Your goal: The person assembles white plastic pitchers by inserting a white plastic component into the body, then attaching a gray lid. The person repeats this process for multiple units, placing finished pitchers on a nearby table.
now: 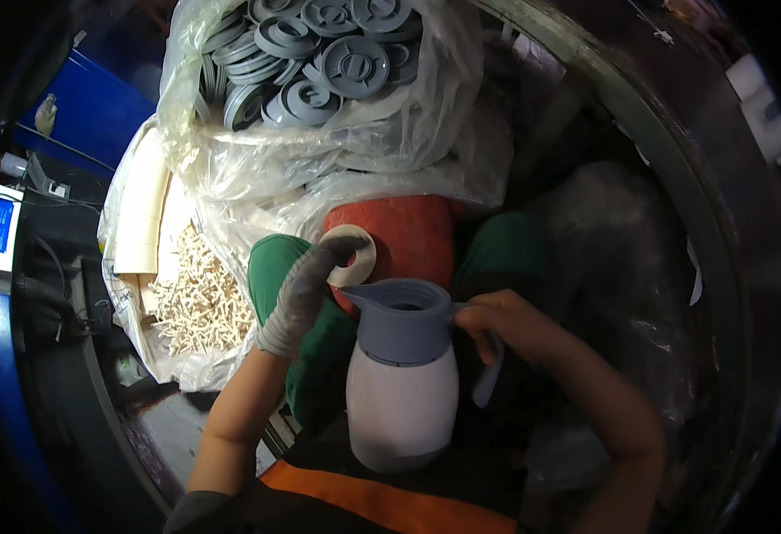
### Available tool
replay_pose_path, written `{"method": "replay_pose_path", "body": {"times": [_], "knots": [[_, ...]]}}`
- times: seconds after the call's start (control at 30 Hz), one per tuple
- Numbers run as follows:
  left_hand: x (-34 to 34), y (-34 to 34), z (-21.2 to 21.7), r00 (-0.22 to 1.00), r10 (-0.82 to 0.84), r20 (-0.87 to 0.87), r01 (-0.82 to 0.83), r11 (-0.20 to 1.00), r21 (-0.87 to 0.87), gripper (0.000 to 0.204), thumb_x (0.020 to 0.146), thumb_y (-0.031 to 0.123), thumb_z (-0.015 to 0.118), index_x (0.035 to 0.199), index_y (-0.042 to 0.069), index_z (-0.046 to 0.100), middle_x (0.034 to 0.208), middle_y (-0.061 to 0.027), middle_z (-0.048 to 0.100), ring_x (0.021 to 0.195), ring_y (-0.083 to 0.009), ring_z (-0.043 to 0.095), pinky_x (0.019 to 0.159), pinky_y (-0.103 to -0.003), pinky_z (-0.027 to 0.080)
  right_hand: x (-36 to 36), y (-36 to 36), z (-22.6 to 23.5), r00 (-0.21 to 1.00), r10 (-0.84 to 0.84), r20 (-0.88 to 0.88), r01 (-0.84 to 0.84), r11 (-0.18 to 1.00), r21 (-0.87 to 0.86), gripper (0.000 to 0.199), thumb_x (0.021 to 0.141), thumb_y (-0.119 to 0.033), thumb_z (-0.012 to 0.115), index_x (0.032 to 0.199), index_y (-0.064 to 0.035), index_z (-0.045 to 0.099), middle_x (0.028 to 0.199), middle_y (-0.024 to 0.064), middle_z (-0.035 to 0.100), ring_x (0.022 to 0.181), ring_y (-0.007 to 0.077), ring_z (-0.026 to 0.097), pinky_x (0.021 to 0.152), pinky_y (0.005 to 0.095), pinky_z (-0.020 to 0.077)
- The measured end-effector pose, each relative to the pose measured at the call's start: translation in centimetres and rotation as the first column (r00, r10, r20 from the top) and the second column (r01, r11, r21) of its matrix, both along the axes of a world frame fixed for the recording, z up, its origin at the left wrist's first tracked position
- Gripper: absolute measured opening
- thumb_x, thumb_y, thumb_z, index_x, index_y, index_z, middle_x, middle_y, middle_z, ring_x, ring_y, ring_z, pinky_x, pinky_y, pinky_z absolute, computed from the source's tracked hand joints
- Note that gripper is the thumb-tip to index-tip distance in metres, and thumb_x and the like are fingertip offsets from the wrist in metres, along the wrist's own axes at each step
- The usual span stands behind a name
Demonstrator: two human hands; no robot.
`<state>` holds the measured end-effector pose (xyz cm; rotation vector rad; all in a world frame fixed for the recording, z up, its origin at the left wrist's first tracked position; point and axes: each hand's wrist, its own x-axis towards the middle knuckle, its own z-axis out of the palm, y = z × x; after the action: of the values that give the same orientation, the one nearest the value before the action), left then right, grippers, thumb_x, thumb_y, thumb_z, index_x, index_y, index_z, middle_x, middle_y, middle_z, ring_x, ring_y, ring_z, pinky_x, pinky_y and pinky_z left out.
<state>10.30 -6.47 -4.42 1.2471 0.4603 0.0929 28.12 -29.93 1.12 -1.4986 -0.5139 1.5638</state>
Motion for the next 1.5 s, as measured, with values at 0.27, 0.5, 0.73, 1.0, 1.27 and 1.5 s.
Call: {"method": "replay_pose_path", "body": {"times": [0.27,0.5,0.73,1.0,1.27,1.5], "knots": [[1.8,4.0,-3.1,0.945,0.208,-0.252,0.164,0.363,0.917,0.079,0.06,0.04,0.073,0.129,0.011,0.048,0.127,-0.0232,0.048,0.115,-0.0401,0.048,0.097,-0.043,0.042,2.0,-2.4,7.3,0.915,-0.383,0.127,0.327,0.887,0.325,0.032,0.084,-0.03,0.062,0.088,0.0019,0.062,0.062,0.0044,0.057,0.047,0.0109,0.053,0.044,0.0235,0.0428],[2.3,4.7,13.6,0.889,0.233,0.395,-0.427,0.737,0.524,0.078,0.065,0.013,0.073,0.135,0.003,0.039,0.118,-0.0147,0.052,0.108,-0.025,0.053,0.093,-0.036,0.045,-0.2,5.0,3.1,0.781,-0.346,0.52,0.077,0.88,0.469,0.05,0.083,-0.027,0.068,0.122,0.0024,0.056,0.088,0.012,0.065,0.067,0.0177,0.064,0.06,0.0294,0.0509],[4.6,0.1,16.7,1.0,-0.004,-0.026,0.026,-0.005,1.0,0.08,0.059,0.043,0.077,0.127,0.01,0.052,0.126,-0.026,0.048,0.114,-0.043,0.049,0.096,-0.047,0.041,-2.1,5.9,1.1,0.405,-0.358,0.841,-0.15,0.882,0.447,0.046,0.082,-0.026,0.067,0.117,0.0002,0.053,0.094,0.0195,0.064,0.079,0.0337,0.065,0.067,0.0407,0.0508],[3.9,-0.6,21.6,0.986,-0.141,0.091,-0.068,0.16,0.985,0.078,0.061,0.016,0.078,0.131,0.006,0.046,0.13,-0.0195,0.048,0.118,-0.0339,0.051,0.101,-0.043,0.043,-3.7,3.8,-3.2,0.346,-0.253,0.903,0.024,0.965,0.261,0.04,0.083,-0.019,0.065,0.115,-0.0045,0.045,0.09,0.0176,0.064,0.078,0.0357,0.064,0.066,0.0442,0.0504],[4.0,-1.6,15.9,0.994,-0.04,-0.101,0.096,-0.112,0.989,0.084,0.056,0.038,0.081,0.131,0.015,0.048,0.131,-0.0238,0.046,0.119,-0.0406,0.047,0.097,-0.051,0.042,-3.8,4.1,-3.3,0.403,-0.278,0.872,0.024,0.956,0.294,0.033,0.084,-0.014,0.062,0.112,-0.0034,0.047,0.092,0.0184,0.063,0.083,0.0364,0.063,0.068,0.0426,0.0489],[4.6,0.2,16.0,0.995,-0.102,-0.019,0.047,0.279,0.959,0.08,0.062,0.032,0.079,0.131,0.009,0.046,0.128,-0.0224,0.048,0.116,-0.0348,0.051,0.096,-0.044,0.045,-3.1,4.3,-9.0,0.762,-0.512,0.397,0.279,0.812,0.512,0.02,0.089,-0.019,0.062,0.101,-0.0071,0.051,0.079,0.0048,0.056,0.069,0.0146,0.056,0.06,0.0274,0.0426]]}}
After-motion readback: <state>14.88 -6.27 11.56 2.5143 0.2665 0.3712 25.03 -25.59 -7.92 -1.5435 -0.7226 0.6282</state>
